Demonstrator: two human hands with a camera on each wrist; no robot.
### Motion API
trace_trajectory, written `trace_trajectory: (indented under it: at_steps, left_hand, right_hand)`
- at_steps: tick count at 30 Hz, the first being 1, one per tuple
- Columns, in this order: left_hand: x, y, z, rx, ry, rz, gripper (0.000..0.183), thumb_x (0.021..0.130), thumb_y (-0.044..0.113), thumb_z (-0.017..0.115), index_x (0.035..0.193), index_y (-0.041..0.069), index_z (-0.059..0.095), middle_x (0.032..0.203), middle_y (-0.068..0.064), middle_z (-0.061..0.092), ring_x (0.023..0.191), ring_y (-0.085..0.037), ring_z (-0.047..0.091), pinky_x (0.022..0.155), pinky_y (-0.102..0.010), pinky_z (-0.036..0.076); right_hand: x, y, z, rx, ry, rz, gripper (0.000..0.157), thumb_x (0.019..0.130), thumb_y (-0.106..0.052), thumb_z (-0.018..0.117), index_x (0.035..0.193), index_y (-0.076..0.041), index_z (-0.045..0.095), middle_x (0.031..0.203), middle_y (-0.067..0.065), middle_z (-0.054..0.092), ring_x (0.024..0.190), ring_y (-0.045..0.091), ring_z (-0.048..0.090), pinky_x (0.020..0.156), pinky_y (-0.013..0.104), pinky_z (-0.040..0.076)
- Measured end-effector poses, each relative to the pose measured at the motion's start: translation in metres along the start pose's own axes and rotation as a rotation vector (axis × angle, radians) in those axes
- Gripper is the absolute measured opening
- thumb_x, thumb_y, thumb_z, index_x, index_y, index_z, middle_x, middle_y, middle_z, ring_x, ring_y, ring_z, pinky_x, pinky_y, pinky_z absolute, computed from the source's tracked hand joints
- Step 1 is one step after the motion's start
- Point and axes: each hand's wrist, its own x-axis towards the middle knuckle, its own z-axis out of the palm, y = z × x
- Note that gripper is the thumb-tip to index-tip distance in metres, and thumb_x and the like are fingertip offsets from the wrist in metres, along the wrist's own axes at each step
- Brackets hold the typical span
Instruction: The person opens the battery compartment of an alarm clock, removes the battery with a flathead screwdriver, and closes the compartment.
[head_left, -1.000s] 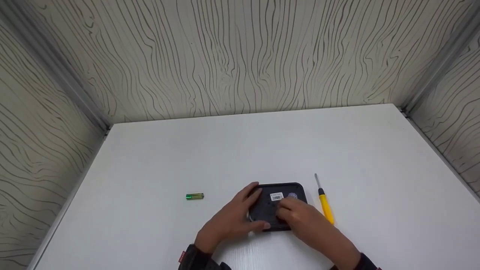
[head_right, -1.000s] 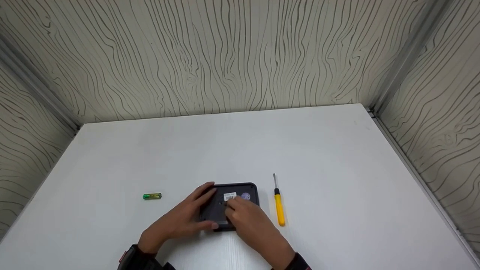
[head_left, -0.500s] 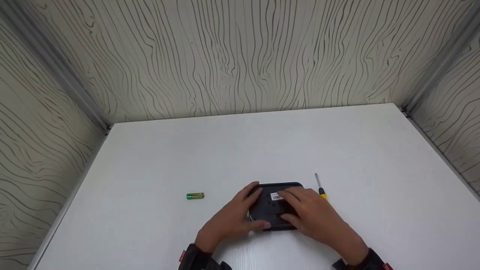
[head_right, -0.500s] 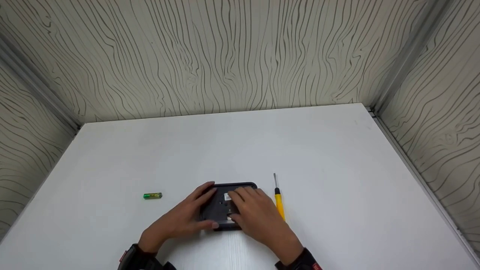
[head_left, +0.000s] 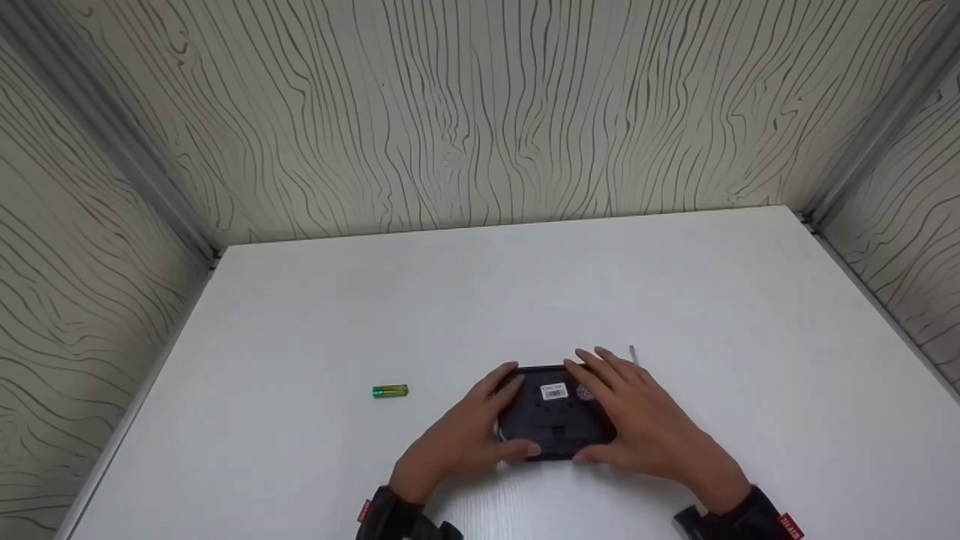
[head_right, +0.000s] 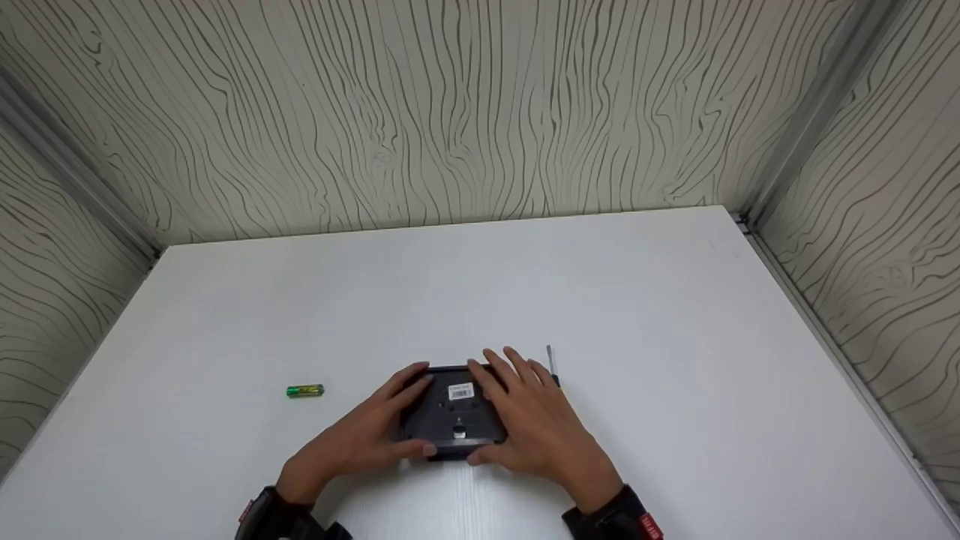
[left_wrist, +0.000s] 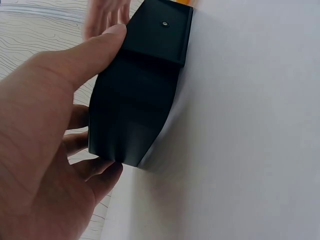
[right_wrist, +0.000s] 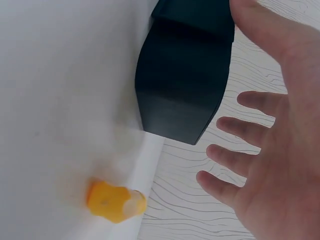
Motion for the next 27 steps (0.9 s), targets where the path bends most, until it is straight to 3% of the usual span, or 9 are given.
trace_trajectory:
  at_steps: [9, 20, 27]
  left_hand:
    - [-0.001, -0.001, -0.001, -0.026, -0.006, 0.019, 0.094, 0.08, 0.07, 0.061, 0.154, 0.022, 0.029, 0.163, 0.011, 0.013, 0.15, -0.02, 0.023, 0.116, -0.045, 0.035]
    - [-0.001, -0.001, -0.001, -0.03, -0.009, 0.025, 0.094, 0.08, 0.07, 0.061, 0.154, 0.023, 0.028, 0.163, 0.011, 0.013, 0.15, -0.02, 0.023, 0.116, -0.044, 0.035]
    - [-0.004, 0.002, -0.001, 0.008, -0.003, -0.012, 0.098, 0.075, 0.075, 0.061, 0.154, 0.028, 0.027, 0.163, 0.015, 0.012, 0.148, -0.018, 0.028, 0.112, -0.044, 0.04]
  right_hand:
    - [0.001, 0.005, 0.004, 0.018, -0.021, 0.028, 0.128, 0.053, -0.072, 0.081, 0.156, -0.023, 0.022, 0.163, 0.005, 0.019, 0.149, 0.033, 0.02, 0.114, 0.058, 0.03]
    - [-0.003, 0.013, 0.005, 0.213, -0.134, 0.082, 0.121, 0.063, -0.056, 0.084, 0.157, -0.017, 0.019, 0.161, 0.004, 0.023, 0.142, 0.034, 0.036, 0.107, 0.057, 0.041]
    - [-0.003, 0.021, 0.005, 0.342, -0.173, 0.075, 0.119, 0.065, -0.044, 0.087, 0.157, -0.015, 0.017, 0.162, 0.006, 0.019, 0.145, 0.035, 0.031, 0.11, 0.056, 0.038]
